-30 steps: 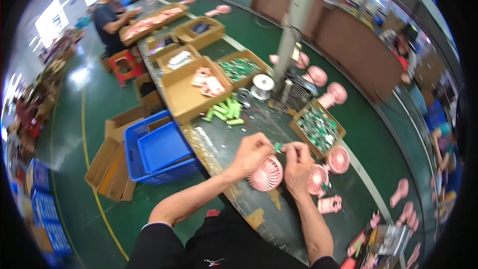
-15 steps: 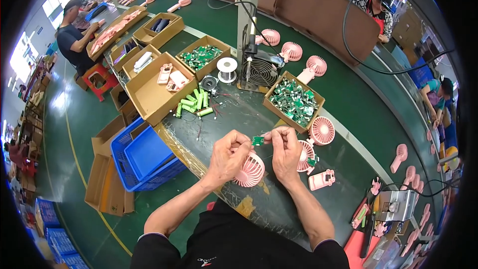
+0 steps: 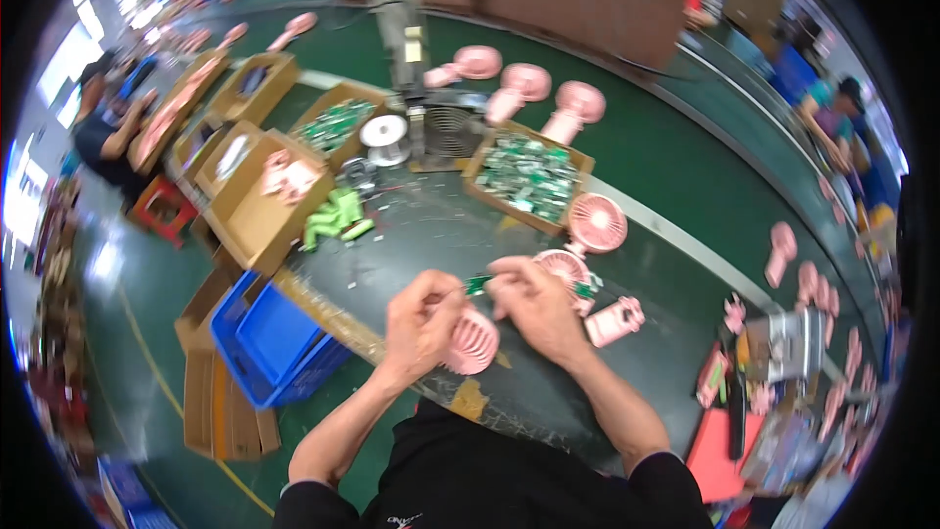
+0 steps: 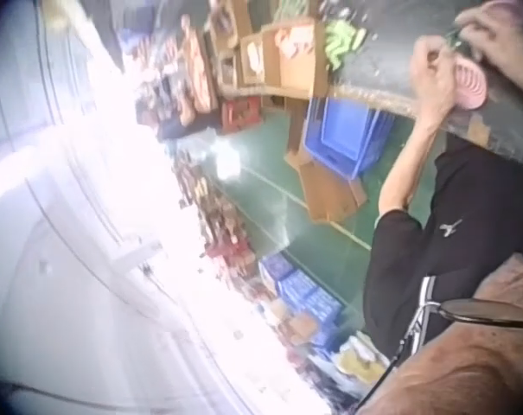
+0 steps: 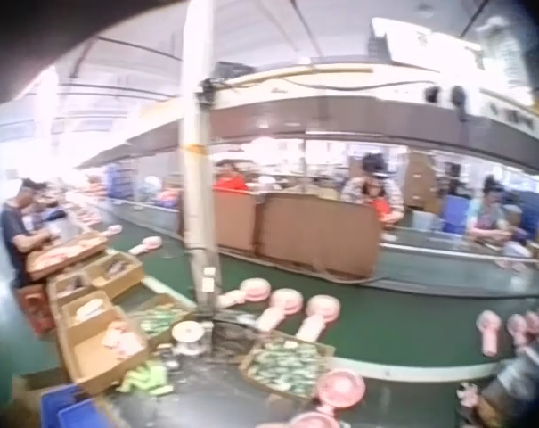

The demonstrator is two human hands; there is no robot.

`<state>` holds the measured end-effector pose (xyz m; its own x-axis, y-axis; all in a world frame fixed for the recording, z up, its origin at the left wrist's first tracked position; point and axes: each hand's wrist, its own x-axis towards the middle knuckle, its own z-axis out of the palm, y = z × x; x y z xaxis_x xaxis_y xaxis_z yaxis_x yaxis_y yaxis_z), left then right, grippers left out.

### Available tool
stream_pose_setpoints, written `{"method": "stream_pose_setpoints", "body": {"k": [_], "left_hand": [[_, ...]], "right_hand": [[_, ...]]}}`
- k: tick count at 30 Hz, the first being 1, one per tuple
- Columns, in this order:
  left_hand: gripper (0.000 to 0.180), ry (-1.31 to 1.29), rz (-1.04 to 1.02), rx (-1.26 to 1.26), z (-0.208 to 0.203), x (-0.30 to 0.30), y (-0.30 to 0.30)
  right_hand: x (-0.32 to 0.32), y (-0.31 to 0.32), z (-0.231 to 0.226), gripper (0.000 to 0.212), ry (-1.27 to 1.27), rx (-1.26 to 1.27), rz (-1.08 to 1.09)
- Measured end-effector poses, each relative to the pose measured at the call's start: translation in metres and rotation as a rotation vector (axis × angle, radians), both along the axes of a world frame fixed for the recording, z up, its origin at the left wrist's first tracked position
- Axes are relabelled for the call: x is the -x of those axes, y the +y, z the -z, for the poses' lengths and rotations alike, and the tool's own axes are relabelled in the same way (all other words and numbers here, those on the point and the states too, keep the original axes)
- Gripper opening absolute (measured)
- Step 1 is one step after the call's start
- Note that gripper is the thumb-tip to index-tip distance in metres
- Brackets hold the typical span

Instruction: The person assembles handheld fans by connecting circuit boards to fan heads by hand, fitting the components and batteries into handle casings, closing the casings, and placing completed fans onto the conveyor belt.

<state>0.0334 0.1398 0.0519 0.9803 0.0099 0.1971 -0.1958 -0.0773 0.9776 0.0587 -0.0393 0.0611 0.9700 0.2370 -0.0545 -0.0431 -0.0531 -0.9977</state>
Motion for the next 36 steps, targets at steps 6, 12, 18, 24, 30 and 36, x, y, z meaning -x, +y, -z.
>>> {"method": "stream_pose_setpoints", "body": {"k": [6,12,18,24,30,36], "left_hand": [[0.005,0.213,0.214,0.170,0.003,0.020,-0.021],[0.005,0.467,0.478,0.214,0.026,0.028,-0.067],[0.010,0.625,0.649,0.171,0.030,0.012,-0.106],[0.028,0.687,0.813,0.086,0.029,0.000,-0.119],[0.027,0.665,0.811,-0.084,0.030,-0.004,-0.150],[0.016,0.695,0.764,-0.184,0.025,-0.004,-0.154]], "right_hand": [[0.035,-0.024,0.014,0.009,0.122,-0.247,-0.006],[0.076,-0.080,0.032,0.009,0.202,-0.141,0.178],[0.095,-0.122,0.037,0.007,0.225,-0.071,0.306],[0.098,-0.138,0.040,0.012,0.207,-0.035,0.306],[0.104,-0.149,0.045,0.014,0.150,-0.068,0.359],[0.105,-0.155,0.049,0.010,0.073,-0.009,0.304]]}}
